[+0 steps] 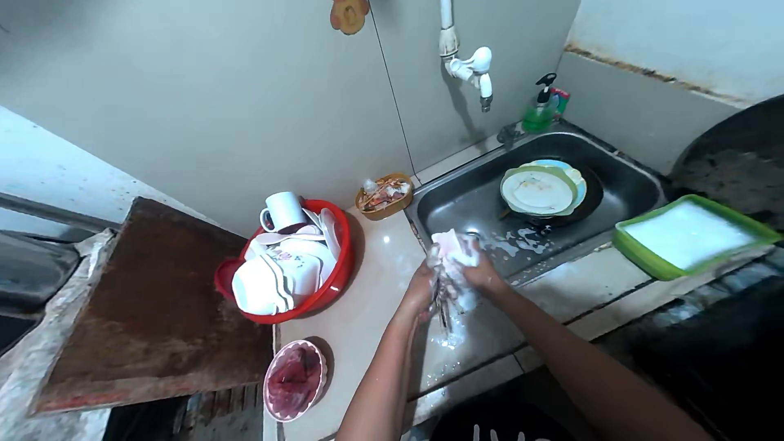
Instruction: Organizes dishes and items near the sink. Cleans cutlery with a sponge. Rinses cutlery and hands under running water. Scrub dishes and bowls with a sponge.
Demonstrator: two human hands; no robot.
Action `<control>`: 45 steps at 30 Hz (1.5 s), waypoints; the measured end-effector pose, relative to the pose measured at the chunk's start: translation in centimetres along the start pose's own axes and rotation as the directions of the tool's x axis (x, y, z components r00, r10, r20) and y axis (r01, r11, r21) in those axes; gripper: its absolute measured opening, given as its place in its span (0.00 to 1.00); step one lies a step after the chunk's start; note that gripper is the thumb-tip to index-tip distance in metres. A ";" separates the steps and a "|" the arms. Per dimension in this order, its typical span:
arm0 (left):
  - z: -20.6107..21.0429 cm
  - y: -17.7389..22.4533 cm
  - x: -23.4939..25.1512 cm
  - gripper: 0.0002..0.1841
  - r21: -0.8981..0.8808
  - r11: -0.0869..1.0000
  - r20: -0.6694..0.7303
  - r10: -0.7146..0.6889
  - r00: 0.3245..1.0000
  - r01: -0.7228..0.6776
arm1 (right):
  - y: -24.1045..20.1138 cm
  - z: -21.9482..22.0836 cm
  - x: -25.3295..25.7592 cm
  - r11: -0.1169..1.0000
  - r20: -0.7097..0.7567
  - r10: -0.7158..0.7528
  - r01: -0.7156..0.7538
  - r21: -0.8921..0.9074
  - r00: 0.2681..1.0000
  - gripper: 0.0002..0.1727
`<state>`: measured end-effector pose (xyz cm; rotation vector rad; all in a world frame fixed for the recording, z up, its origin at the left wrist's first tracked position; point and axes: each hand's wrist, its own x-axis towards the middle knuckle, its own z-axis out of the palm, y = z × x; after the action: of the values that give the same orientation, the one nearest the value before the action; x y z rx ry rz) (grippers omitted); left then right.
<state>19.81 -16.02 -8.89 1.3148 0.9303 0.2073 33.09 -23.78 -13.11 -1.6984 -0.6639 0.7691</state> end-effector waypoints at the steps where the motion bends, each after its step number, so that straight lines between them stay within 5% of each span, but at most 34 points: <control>1: 0.1 -0.1 0.1 0.18 -0.005 1.000 0.011 -0.020 1.000 0.020 | -0.3 0.6 -0.4 0.999 0.006 -0.007 0.007 0.046 1.000 0.37; 5: -0.6 -0.3 -0.8 0.26 0.179 0.983 0.040 -0.048 0.998 0.040 | -0.6 1.1 -1.4 0.975 -0.066 -0.074 0.086 0.205 0.995 0.38; 8: -2.2 -1.9 0.0 0.36 0.308 0.951 0.034 -0.006 0.999 -0.005 | -1.6 -0.5 -0.8 0.986 -0.111 -0.098 0.112 0.123 0.989 0.41; 11: -2.8 -2.6 0.2 0.19 0.177 0.983 -0.092 0.063 0.994 -0.046 | -2.2 -2.1 -0.3 0.959 -0.090 -0.091 0.063 -0.276 0.992 0.38; 14: -2.2 -2.3 0.1 0.12 0.058 0.997 -0.158 0.052 0.986 -0.043 | -2.3 -1.2 -1.4 0.805 0.027 -0.210 0.188 -0.563 0.977 0.30; 21: -1.1 -1.5 -1.3 0.12 -0.034 0.999 -0.047 0.017 0.999 -0.019 | -2.3 -0.3 -1.0 0.723 0.071 -0.321 0.293 -0.625 0.945 0.23; 32: -1.0 -2.0 -1.3 0.07 -0.175 0.985 -0.075 -0.013 0.997 0.000 | -4.7 0.6 -2.6 0.702 0.227 -0.183 0.288 -0.651 0.957 0.22; 34: -1.2 -2.0 -1.8 0.09 -0.144 0.990 -0.042 0.005 0.999 -0.011 | -4.3 -0.1 -1.2 0.791 0.151 -0.118 0.185 -0.584 0.982 0.25; 37: -1.0 -2.0 -2.3 0.09 -0.040 0.993 -0.030 0.114 0.993 -0.115 | -4.1 -0.6 -0.1 0.980 0.079 0.096 -0.080 -0.180 0.992 0.19; 42: -1.5 -1.7 -2.3 0.12 0.201 0.958 -0.135 0.236 0.962 -0.207 | -4.3 0.1 -2.3 0.902 0.111 0.173 -0.202 0.382 0.979 0.15; 45: -1.9 -2.0 -2.6 0.11 0.222 0.958 -0.139 0.215 0.967 -0.181 | -4.3 0.4 -3.3 0.930 0.135 0.155 -0.191 0.314 0.979 0.15</control>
<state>16.18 -16.85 -9.43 1.6054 0.9757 0.3856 30.47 -25.02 -8.53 -1.4297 -0.4335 1.0423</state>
